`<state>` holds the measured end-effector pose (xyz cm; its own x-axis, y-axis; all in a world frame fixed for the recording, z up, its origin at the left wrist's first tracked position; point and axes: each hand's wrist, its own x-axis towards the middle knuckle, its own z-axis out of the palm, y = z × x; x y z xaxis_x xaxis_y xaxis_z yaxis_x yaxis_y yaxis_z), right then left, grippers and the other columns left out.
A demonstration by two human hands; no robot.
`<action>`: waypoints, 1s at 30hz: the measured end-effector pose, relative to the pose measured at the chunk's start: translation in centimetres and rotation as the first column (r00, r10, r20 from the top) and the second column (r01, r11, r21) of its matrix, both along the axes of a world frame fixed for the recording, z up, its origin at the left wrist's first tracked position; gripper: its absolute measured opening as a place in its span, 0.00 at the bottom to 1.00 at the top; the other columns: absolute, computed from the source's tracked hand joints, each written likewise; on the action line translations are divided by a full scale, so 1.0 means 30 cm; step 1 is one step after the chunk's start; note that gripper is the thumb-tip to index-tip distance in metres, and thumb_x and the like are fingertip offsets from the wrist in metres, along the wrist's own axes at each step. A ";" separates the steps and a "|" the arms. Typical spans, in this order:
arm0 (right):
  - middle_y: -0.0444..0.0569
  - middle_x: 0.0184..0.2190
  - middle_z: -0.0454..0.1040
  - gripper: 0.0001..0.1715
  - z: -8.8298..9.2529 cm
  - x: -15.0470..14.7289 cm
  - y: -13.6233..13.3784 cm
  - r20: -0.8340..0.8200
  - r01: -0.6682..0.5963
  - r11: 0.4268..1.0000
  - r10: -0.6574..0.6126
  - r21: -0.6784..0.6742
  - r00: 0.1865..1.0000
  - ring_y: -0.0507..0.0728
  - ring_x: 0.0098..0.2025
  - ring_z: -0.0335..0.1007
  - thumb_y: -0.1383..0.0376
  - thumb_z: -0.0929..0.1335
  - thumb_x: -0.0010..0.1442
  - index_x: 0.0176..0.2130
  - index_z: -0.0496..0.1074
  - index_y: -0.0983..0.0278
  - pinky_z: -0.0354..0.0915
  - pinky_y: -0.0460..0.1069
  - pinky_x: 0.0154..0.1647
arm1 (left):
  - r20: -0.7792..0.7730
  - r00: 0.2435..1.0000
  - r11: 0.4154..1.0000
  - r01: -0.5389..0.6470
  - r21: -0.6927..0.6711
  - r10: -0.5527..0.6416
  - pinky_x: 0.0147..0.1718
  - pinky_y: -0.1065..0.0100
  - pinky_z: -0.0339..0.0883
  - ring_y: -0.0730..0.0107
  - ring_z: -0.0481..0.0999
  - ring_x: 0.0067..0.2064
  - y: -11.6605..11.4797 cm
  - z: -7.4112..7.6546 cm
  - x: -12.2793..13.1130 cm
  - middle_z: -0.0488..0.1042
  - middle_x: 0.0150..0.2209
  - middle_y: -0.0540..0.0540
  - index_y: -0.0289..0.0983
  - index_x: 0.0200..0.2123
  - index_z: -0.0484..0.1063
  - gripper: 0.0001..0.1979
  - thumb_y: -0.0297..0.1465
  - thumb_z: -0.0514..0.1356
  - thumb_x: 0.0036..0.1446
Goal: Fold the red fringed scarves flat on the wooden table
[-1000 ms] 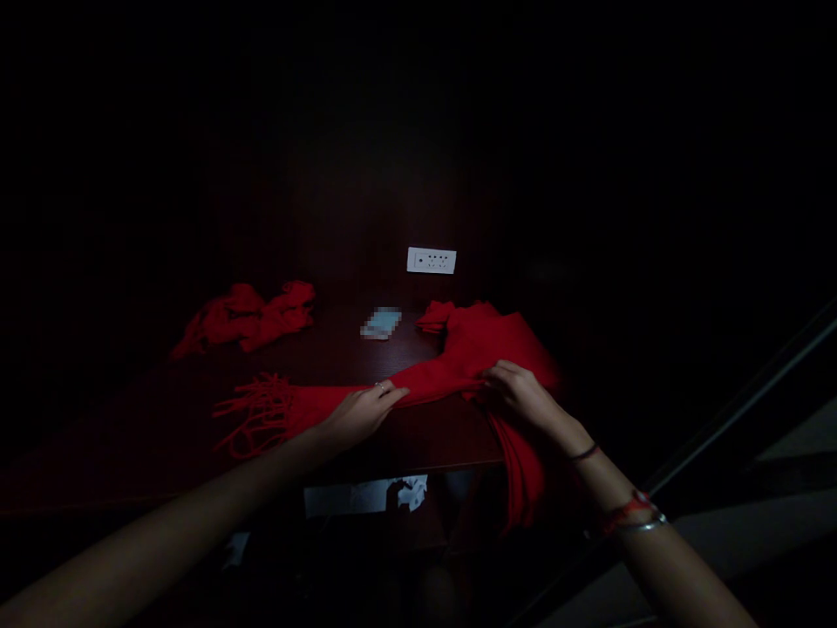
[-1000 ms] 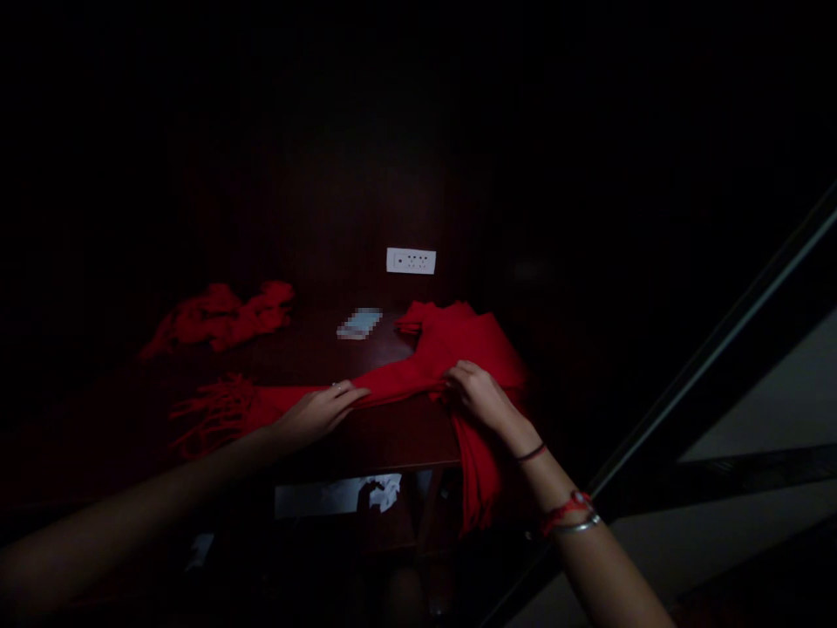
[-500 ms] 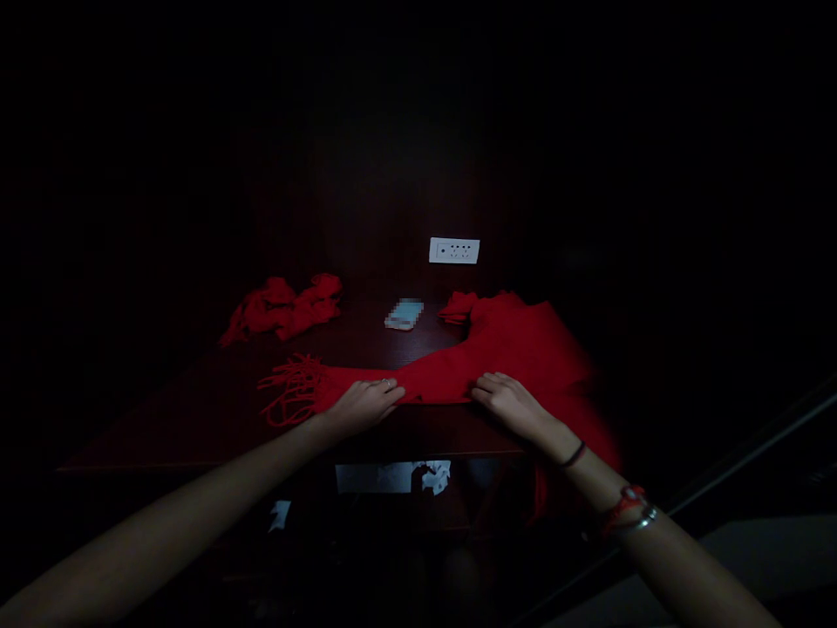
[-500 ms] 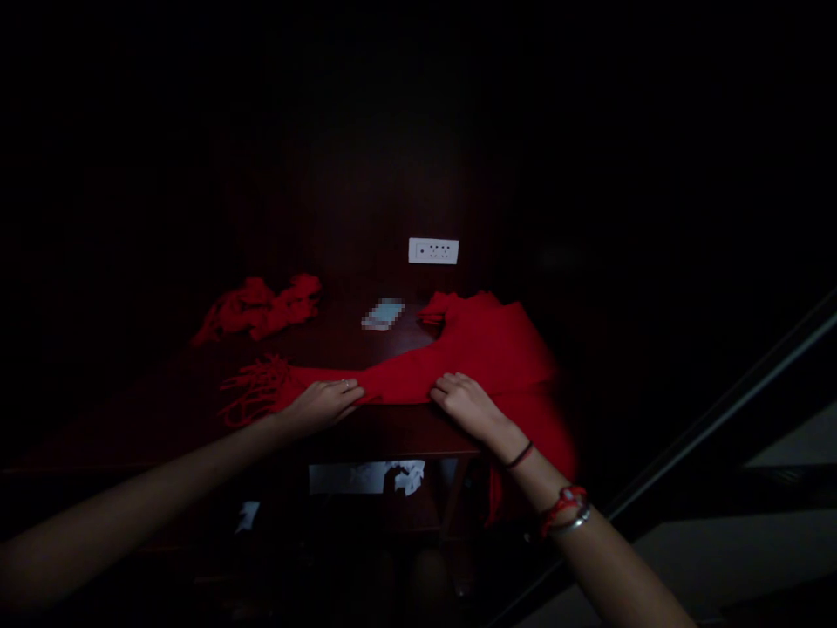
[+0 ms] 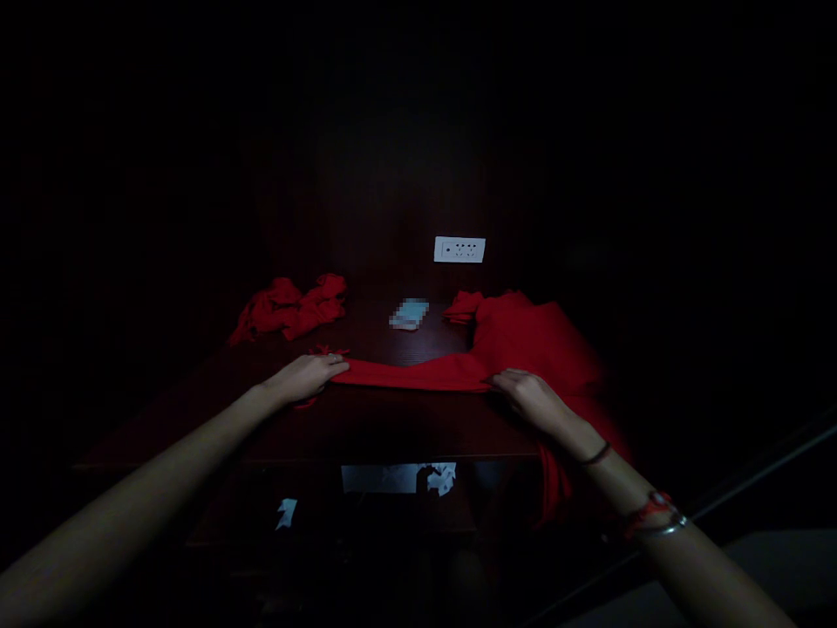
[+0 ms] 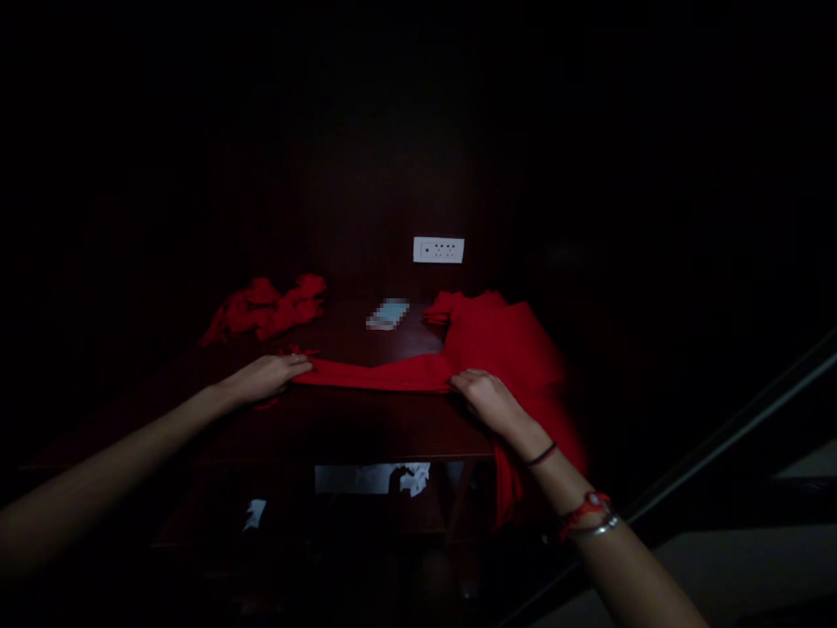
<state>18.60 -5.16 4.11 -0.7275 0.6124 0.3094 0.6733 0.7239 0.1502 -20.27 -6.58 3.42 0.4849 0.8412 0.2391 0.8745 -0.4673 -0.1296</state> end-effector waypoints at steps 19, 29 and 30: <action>0.49 0.28 0.68 0.14 0.040 -0.041 -0.024 -0.045 -0.050 0.998 0.053 0.047 0.998 0.52 0.32 0.61 0.63 0.55 0.58 0.34 0.66 0.65 0.55 0.47 0.35 | 0.079 0.996 0.994 0.019 0.109 -0.028 0.35 0.70 0.59 0.68 0.66 0.39 -0.059 -0.097 0.552 0.65 0.39 0.45 0.37 0.44 0.59 0.12 0.26 0.45 0.56; 0.47 0.29 0.69 0.11 -0.033 -0.139 -0.042 0.040 -0.059 0.994 0.055 0.096 0.998 0.52 0.33 0.61 0.66 0.58 0.57 0.33 0.67 0.64 0.51 0.47 0.35 | 0.049 0.991 0.987 0.122 0.102 -0.128 0.34 0.72 0.60 0.72 0.66 0.34 -0.076 -0.087 0.509 0.65 0.34 0.48 0.37 0.34 0.64 0.08 0.29 0.46 0.56; 0.47 0.28 0.70 0.10 -0.036 -0.138 -0.038 0.043 -0.056 0.993 0.052 0.102 0.998 0.52 0.32 0.61 0.67 0.58 0.57 0.32 0.67 0.65 0.51 0.47 0.34 | 0.030 0.992 0.988 0.117 0.096 -0.121 0.34 0.72 0.60 0.71 0.66 0.35 -0.077 -0.086 0.503 0.65 0.35 0.48 0.37 0.34 0.64 0.08 0.29 0.46 0.56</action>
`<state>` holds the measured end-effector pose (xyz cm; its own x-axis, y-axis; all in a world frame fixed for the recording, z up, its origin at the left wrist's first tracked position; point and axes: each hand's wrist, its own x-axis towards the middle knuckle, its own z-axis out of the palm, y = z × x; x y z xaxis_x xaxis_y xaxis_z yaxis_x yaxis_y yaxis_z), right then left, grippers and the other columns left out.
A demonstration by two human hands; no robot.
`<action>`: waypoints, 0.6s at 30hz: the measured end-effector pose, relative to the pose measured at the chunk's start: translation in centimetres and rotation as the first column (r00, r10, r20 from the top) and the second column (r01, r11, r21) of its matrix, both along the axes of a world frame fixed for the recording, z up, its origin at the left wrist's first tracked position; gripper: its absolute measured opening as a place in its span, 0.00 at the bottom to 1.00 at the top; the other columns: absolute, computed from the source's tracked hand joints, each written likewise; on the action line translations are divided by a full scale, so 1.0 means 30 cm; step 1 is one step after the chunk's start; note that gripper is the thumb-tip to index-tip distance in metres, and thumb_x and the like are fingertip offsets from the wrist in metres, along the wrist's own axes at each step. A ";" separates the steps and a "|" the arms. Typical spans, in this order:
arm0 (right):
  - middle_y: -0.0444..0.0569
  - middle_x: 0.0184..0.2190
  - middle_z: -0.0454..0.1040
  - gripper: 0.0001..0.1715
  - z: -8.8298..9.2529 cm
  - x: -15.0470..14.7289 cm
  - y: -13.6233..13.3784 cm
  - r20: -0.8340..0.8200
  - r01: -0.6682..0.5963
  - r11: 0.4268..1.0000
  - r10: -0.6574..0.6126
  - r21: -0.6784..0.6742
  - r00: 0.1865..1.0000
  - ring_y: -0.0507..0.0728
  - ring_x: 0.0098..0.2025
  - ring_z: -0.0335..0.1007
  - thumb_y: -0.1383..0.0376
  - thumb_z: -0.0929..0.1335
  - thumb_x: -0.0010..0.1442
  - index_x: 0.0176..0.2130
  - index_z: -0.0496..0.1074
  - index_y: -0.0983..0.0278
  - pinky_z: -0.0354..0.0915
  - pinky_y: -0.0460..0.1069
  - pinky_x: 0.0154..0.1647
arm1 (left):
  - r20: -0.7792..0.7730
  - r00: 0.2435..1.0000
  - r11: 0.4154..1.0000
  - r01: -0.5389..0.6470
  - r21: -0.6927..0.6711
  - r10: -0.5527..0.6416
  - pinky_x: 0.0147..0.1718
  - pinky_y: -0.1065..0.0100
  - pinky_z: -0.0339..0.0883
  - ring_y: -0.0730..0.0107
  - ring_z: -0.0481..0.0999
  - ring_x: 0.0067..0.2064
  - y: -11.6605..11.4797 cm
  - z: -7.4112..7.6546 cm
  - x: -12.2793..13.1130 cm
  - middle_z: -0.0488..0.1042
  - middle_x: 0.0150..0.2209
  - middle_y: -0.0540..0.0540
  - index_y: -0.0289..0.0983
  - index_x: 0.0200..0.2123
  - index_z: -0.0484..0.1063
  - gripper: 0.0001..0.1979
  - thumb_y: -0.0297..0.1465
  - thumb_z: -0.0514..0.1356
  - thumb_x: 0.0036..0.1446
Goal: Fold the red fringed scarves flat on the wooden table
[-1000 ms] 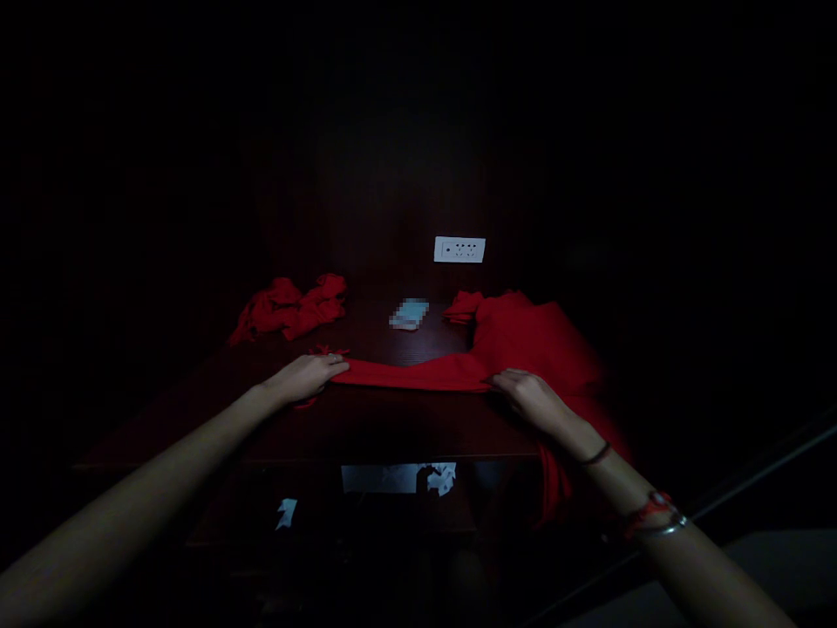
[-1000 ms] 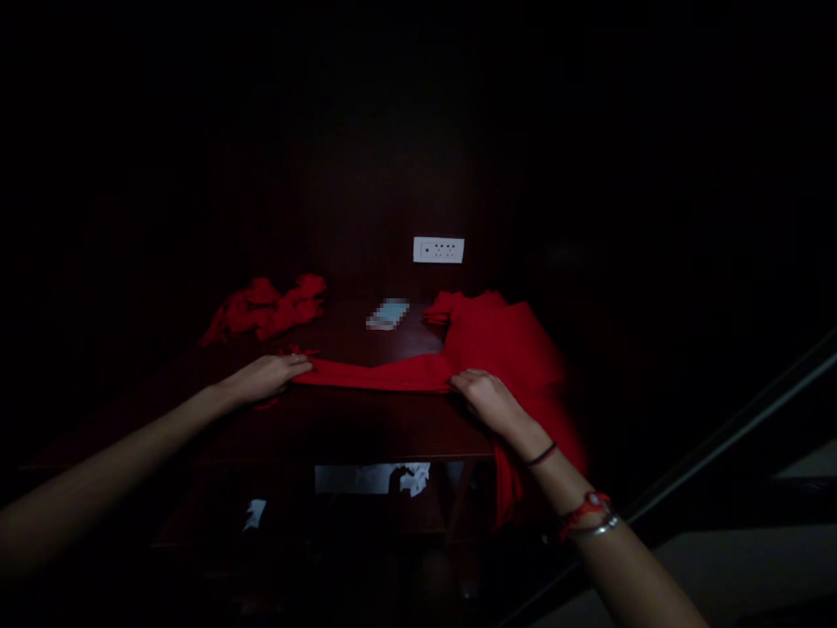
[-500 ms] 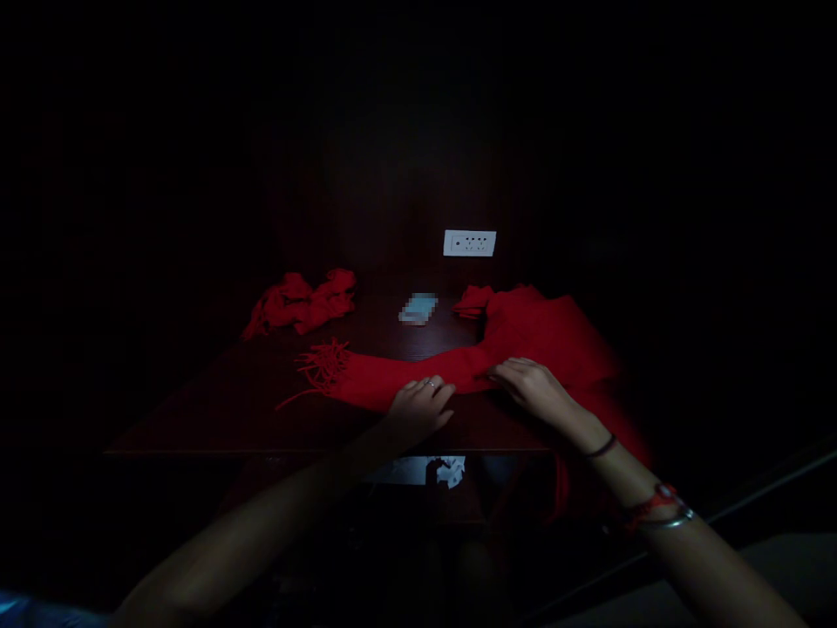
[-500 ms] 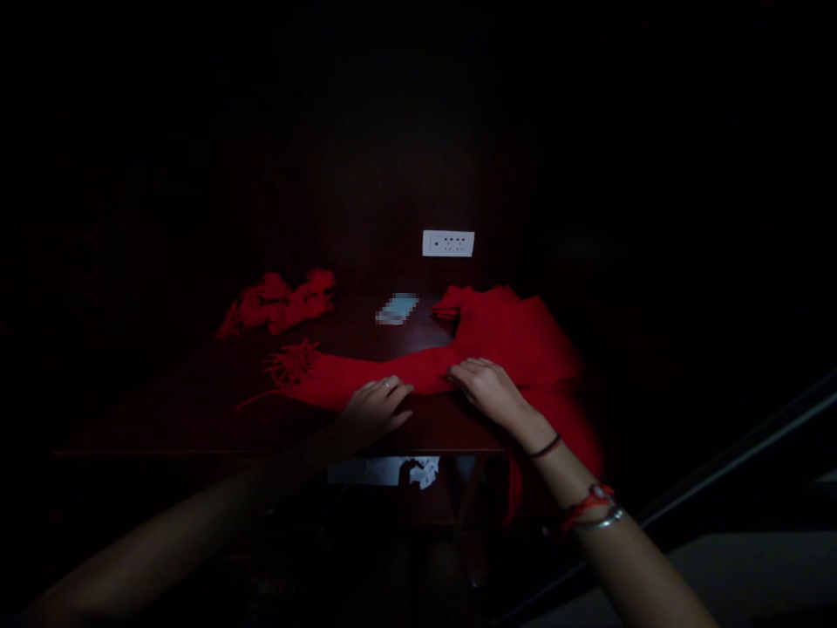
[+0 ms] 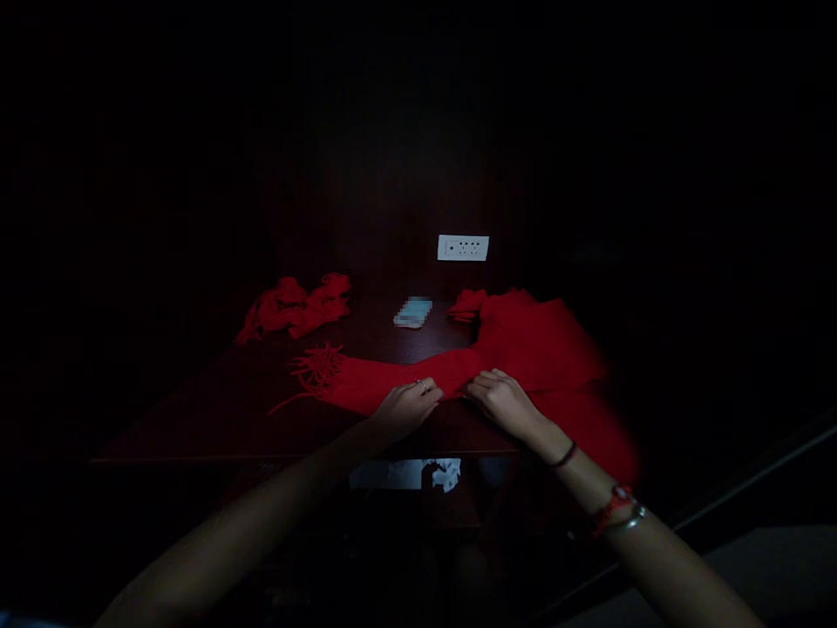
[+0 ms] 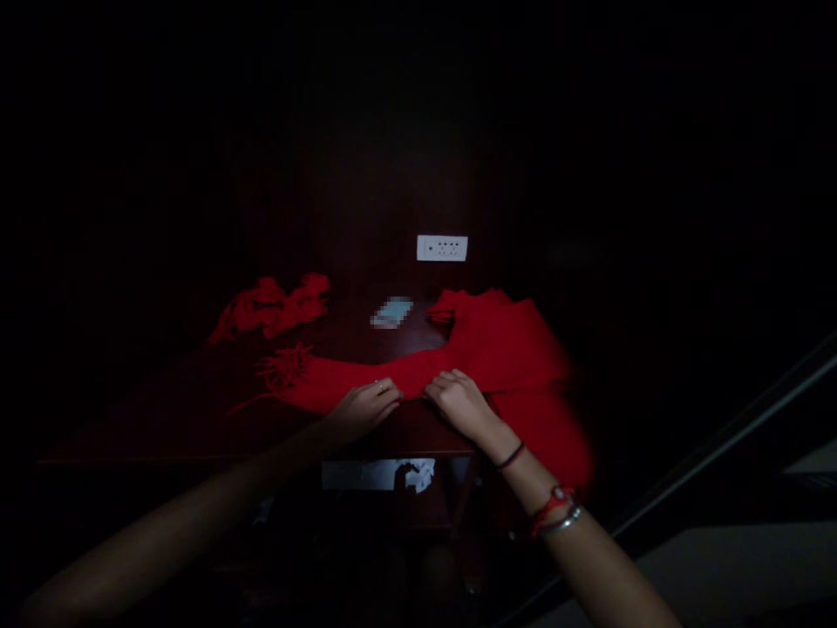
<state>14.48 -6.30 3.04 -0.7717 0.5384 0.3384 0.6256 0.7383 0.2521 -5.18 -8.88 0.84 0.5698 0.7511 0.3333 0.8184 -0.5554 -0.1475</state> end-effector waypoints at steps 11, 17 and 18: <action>0.47 0.26 0.69 0.09 -0.006 0.063 0.009 -0.024 0.119 0.993 -0.118 0.021 0.993 0.51 0.29 0.62 0.69 0.58 0.56 0.30 0.66 0.65 0.51 0.45 0.32 | -0.075 0.994 0.994 -0.078 0.075 0.084 0.37 0.70 0.61 0.68 0.65 0.40 0.015 0.023 -0.306 0.61 0.43 0.44 0.37 0.42 0.60 0.15 0.21 0.46 0.51; 0.48 0.28 0.69 0.10 0.049 0.032 0.043 -0.092 0.174 0.981 -0.182 -0.089 0.979 0.51 0.30 0.63 0.68 0.57 0.56 0.32 0.65 0.65 0.52 0.43 0.28 | 0.118 0.973 0.979 -0.203 0.014 0.200 0.39 0.67 0.60 0.66 0.66 0.39 0.045 0.111 -0.417 0.65 0.39 0.44 0.35 0.40 0.61 0.15 0.21 0.45 0.49; 0.48 0.28 0.70 0.10 0.059 0.029 0.052 -0.090 0.180 0.977 -0.190 -0.114 0.978 0.51 0.30 0.64 0.67 0.57 0.56 0.31 0.65 0.65 0.52 0.43 0.28 | 0.161 0.971 0.984 -0.174 -0.036 0.177 0.39 0.67 0.59 0.67 0.66 0.39 0.055 0.125 -0.433 0.66 0.37 0.45 0.35 0.40 0.61 0.14 0.22 0.45 0.49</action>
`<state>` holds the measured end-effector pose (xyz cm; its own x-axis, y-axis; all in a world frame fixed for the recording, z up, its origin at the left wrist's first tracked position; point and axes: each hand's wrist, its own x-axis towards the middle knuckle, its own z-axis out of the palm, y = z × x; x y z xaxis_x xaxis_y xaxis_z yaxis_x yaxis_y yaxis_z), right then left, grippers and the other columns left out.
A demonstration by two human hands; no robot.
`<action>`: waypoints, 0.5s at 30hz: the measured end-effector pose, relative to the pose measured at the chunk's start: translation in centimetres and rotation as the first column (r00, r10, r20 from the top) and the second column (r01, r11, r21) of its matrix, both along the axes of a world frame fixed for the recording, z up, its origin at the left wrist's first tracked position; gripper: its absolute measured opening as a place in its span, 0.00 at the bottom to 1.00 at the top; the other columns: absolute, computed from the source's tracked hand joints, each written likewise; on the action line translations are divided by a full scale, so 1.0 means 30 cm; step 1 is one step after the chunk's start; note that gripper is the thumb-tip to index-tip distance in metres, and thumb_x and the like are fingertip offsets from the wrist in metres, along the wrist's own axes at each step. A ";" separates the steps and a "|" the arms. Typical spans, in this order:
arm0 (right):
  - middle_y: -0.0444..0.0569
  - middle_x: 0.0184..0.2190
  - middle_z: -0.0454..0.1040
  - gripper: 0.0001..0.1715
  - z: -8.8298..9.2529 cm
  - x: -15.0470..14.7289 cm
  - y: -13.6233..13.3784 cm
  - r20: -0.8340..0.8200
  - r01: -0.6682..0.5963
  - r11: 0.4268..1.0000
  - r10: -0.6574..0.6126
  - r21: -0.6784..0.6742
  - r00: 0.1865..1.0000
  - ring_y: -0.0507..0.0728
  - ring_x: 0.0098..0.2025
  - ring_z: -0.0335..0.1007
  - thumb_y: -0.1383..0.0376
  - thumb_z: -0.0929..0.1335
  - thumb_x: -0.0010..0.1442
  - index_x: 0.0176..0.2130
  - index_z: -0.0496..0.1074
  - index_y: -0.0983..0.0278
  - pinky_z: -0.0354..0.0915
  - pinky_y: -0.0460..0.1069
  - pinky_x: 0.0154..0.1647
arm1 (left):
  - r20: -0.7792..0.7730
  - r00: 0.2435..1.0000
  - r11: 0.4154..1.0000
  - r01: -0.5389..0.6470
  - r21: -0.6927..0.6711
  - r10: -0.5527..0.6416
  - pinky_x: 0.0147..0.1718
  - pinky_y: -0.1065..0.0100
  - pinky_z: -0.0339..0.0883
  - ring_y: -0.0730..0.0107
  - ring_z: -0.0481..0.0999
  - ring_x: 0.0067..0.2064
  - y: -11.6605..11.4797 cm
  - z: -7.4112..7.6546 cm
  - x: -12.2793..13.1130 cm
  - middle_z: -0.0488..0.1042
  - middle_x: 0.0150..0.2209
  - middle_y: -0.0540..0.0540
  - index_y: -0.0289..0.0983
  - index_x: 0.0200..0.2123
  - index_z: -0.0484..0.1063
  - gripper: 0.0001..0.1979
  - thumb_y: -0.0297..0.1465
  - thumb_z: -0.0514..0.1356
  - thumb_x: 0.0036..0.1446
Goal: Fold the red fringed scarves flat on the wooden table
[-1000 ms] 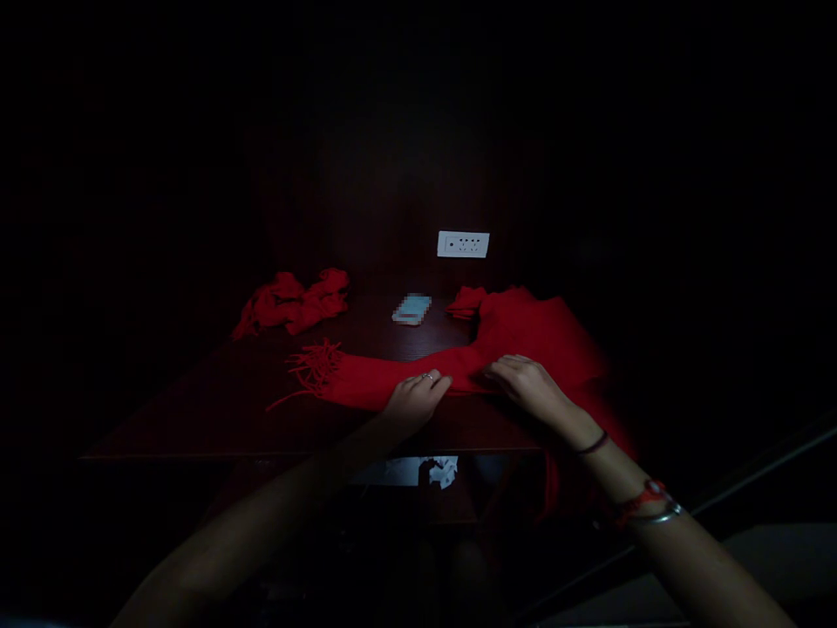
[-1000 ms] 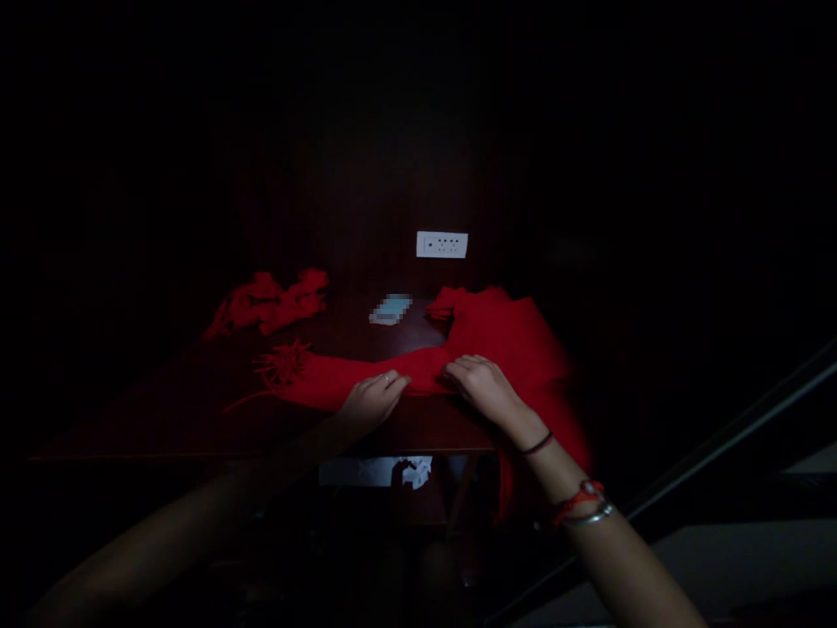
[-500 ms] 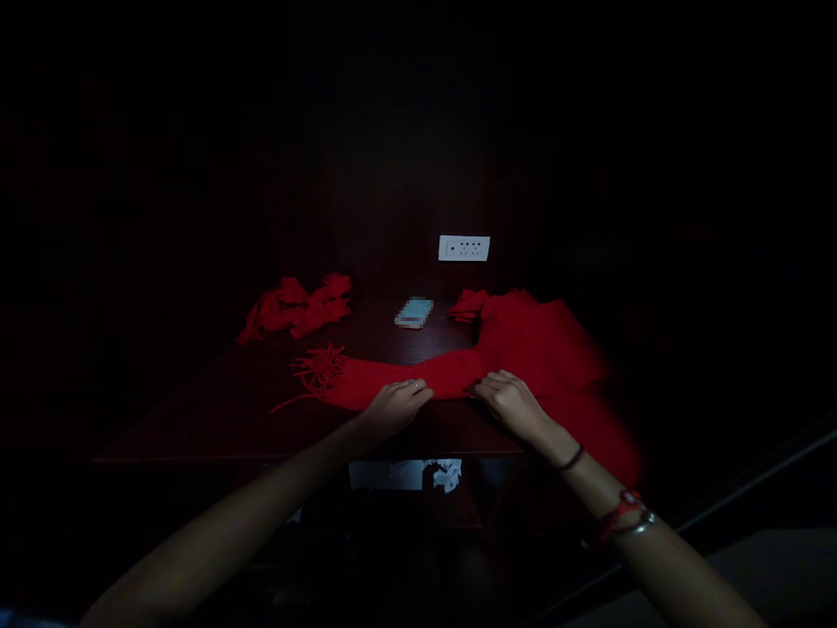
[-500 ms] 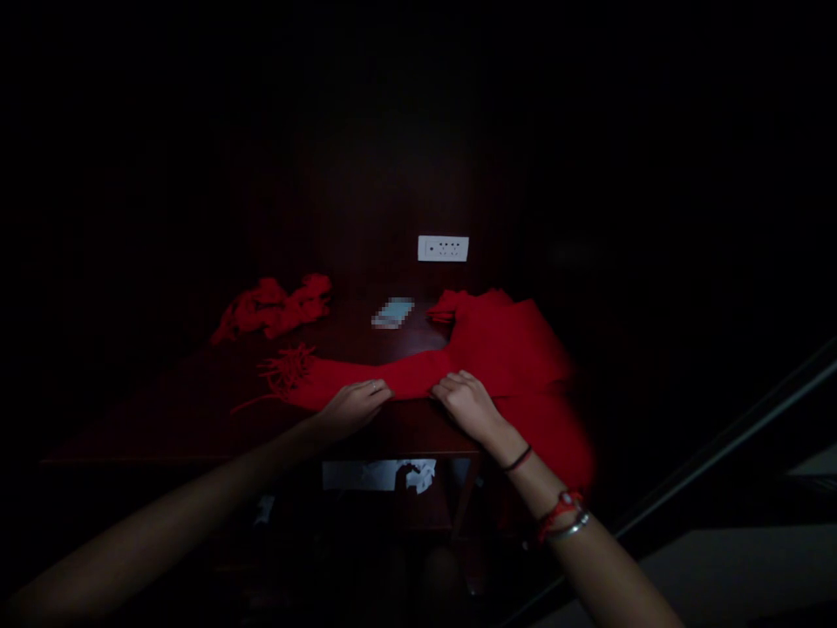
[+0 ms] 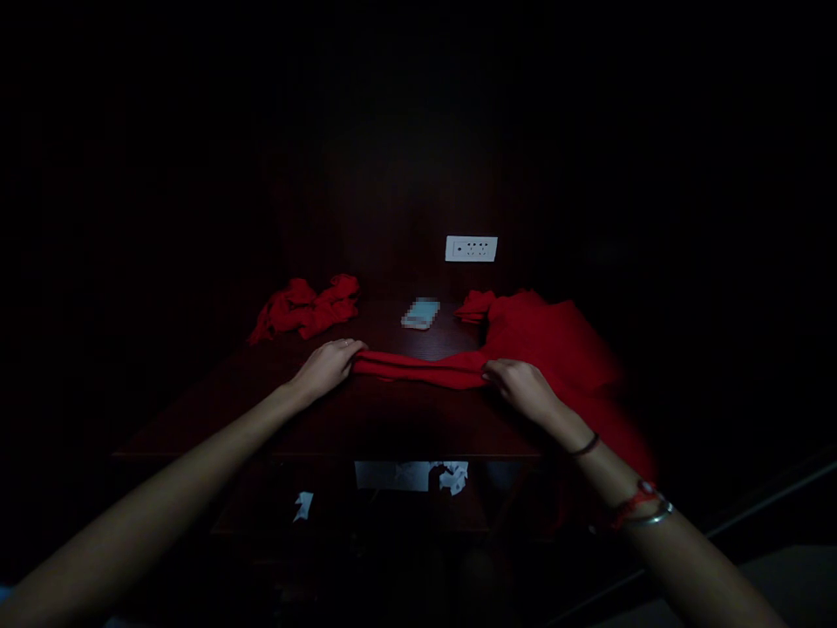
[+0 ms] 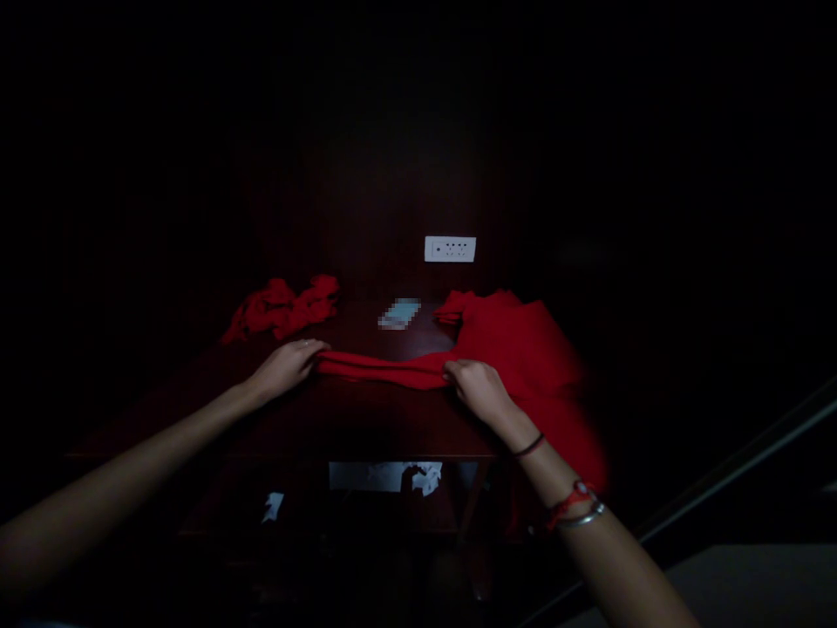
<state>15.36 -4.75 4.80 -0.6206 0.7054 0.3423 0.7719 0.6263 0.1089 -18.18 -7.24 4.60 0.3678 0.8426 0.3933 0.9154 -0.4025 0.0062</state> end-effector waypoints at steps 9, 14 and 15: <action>0.51 0.34 0.70 0.11 0.002 -0.027 0.036 0.064 -0.079 0.988 0.088 -0.134 0.994 0.53 0.36 0.65 0.67 0.59 0.55 0.37 0.66 0.65 0.57 0.44 0.33 | 0.179 0.966 0.934 0.230 -0.274 -0.185 0.39 0.69 0.59 0.71 0.65 0.39 0.003 -0.012 -0.017 0.65 0.39 0.47 0.38 0.47 0.54 0.16 0.28 0.45 0.53; 0.51 0.40 0.68 0.19 -0.039 -0.091 0.047 0.024 -0.216 0.967 0.221 -0.132 0.975 0.54 0.41 0.63 0.70 0.62 0.51 0.45 0.63 0.64 0.58 0.46 0.38 | -0.031 0.977 0.965 0.204 -0.166 -0.212 0.42 0.65 0.57 0.67 0.63 0.42 -0.041 -0.052 0.070 0.60 0.45 0.45 0.41 0.48 0.56 0.16 0.30 0.47 0.54; 0.51 0.40 0.68 0.18 -0.045 -0.105 0.053 0.025 -0.215 0.966 0.220 -0.143 0.975 0.54 0.40 0.64 0.70 0.62 0.51 0.44 0.63 0.65 0.58 0.46 0.38 | -0.032 0.979 0.970 0.193 -0.150 -0.200 0.42 0.65 0.57 0.67 0.63 0.42 -0.043 -0.055 0.084 0.59 0.45 0.45 0.41 0.48 0.56 0.17 0.31 0.47 0.54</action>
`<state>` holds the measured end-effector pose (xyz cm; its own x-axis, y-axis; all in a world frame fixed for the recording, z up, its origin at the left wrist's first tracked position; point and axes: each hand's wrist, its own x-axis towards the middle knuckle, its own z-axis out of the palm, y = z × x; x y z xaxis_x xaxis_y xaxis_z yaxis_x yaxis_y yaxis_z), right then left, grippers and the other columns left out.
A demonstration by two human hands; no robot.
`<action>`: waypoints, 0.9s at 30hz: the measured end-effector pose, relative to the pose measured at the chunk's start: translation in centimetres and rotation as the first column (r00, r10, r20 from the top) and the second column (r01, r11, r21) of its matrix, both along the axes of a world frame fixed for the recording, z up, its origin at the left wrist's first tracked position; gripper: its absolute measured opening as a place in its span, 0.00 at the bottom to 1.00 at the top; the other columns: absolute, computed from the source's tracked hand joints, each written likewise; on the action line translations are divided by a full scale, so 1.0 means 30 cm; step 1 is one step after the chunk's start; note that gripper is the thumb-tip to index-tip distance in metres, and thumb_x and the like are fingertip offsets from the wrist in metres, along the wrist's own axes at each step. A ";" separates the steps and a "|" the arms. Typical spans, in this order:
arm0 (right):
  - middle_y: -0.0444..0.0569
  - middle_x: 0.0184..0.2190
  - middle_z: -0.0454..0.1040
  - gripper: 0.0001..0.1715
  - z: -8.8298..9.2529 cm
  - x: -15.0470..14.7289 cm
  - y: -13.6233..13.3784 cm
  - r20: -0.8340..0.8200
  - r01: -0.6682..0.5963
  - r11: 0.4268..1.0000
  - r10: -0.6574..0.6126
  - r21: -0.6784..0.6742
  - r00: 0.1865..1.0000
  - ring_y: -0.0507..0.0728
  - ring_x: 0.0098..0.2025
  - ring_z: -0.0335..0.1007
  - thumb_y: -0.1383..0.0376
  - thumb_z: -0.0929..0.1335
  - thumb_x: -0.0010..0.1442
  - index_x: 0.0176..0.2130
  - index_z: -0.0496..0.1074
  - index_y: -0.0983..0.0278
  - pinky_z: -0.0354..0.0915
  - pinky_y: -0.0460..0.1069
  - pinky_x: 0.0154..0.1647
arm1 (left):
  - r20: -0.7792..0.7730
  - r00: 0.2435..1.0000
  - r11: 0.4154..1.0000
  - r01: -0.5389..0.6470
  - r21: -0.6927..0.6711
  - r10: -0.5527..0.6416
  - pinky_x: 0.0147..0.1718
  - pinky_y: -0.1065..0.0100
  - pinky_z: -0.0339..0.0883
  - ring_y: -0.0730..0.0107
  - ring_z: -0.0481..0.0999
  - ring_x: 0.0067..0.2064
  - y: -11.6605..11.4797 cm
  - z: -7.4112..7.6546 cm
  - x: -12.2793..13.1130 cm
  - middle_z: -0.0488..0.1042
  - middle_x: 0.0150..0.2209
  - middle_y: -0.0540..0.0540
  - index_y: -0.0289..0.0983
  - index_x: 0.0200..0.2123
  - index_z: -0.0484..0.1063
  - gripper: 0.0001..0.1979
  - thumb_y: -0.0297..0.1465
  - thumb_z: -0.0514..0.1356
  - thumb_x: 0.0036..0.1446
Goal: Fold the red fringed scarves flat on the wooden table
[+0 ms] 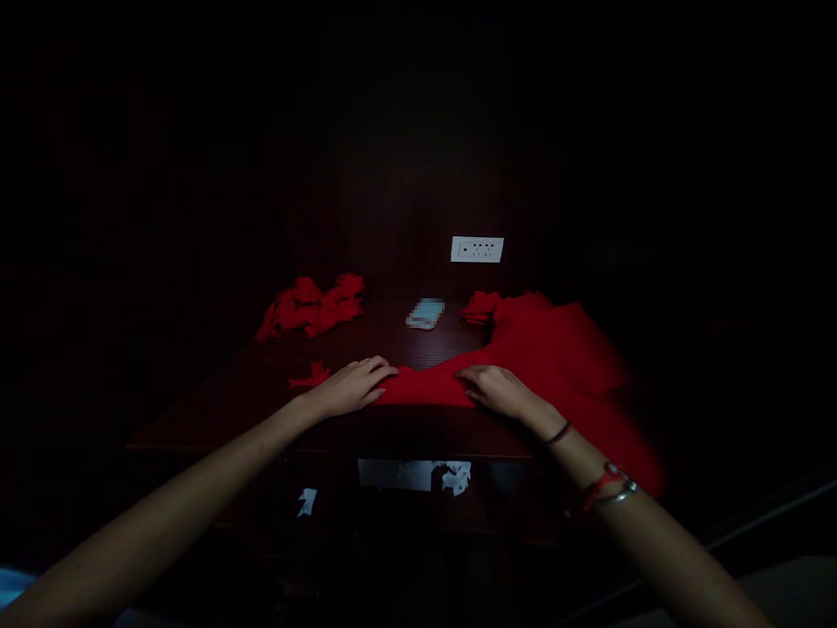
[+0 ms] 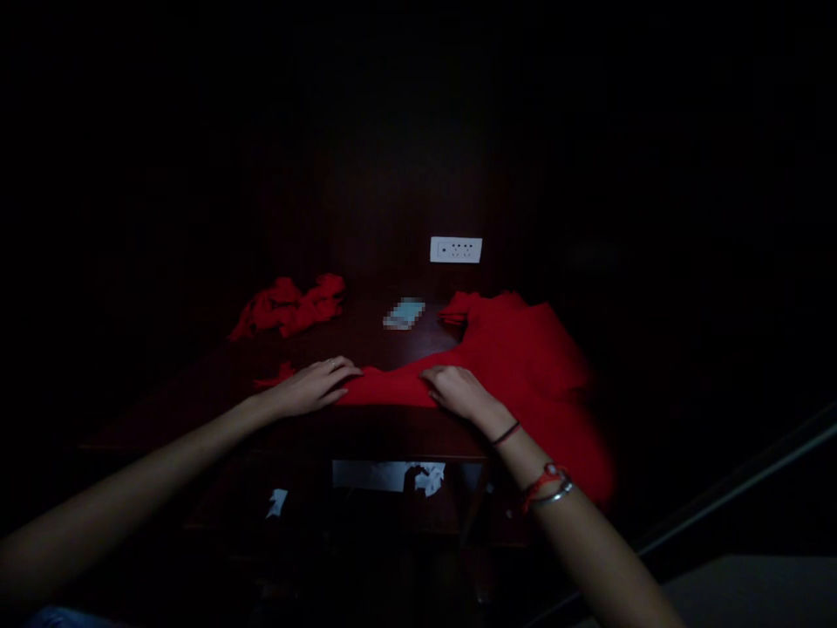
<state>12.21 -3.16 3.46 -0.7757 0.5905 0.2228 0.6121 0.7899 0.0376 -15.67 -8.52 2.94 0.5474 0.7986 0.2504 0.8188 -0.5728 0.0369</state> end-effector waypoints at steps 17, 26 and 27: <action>0.50 0.31 0.68 0.11 0.042 0.007 -0.037 -0.296 -0.161 0.986 0.141 -0.042 0.945 0.51 0.32 0.63 0.72 0.56 0.54 0.39 0.59 0.66 0.57 0.44 0.31 | -0.039 0.997 0.998 0.060 -0.006 -0.060 0.41 0.71 0.56 0.71 0.65 0.40 -0.003 0.051 -0.011 0.65 0.40 0.47 0.36 0.37 0.65 0.11 0.28 0.45 0.55; 0.50 0.33 0.68 0.18 0.053 0.008 -0.038 -0.181 -0.094 0.995 0.095 0.015 0.979 0.52 0.36 0.62 0.78 0.56 0.47 0.39 0.60 0.66 0.57 0.46 0.35 | 0.016 1.000 0.994 0.016 -0.112 -0.014 0.39 0.71 0.57 0.69 0.65 0.39 0.070 0.014 -0.030 0.64 0.39 0.45 0.34 0.33 0.66 0.15 0.41 0.53 0.49; 0.51 0.33 0.68 0.18 0.055 0.010 -0.041 -0.177 -0.090 0.996 0.092 0.020 0.980 0.53 0.36 0.62 0.78 0.56 0.47 0.39 0.60 0.66 0.57 0.46 0.35 | 0.027 0.999 0.992 0.035 -0.124 -0.032 0.38 0.71 0.57 0.70 0.65 0.37 0.076 0.020 -0.027 0.64 0.37 0.46 0.34 0.30 0.66 0.13 0.40 0.54 0.48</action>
<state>12.51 -4.38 5.11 -0.7739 0.5156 0.3677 0.5352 0.8429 -0.0556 -16.49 -6.25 3.53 0.5692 0.8057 0.1638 0.7973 -0.5895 0.1297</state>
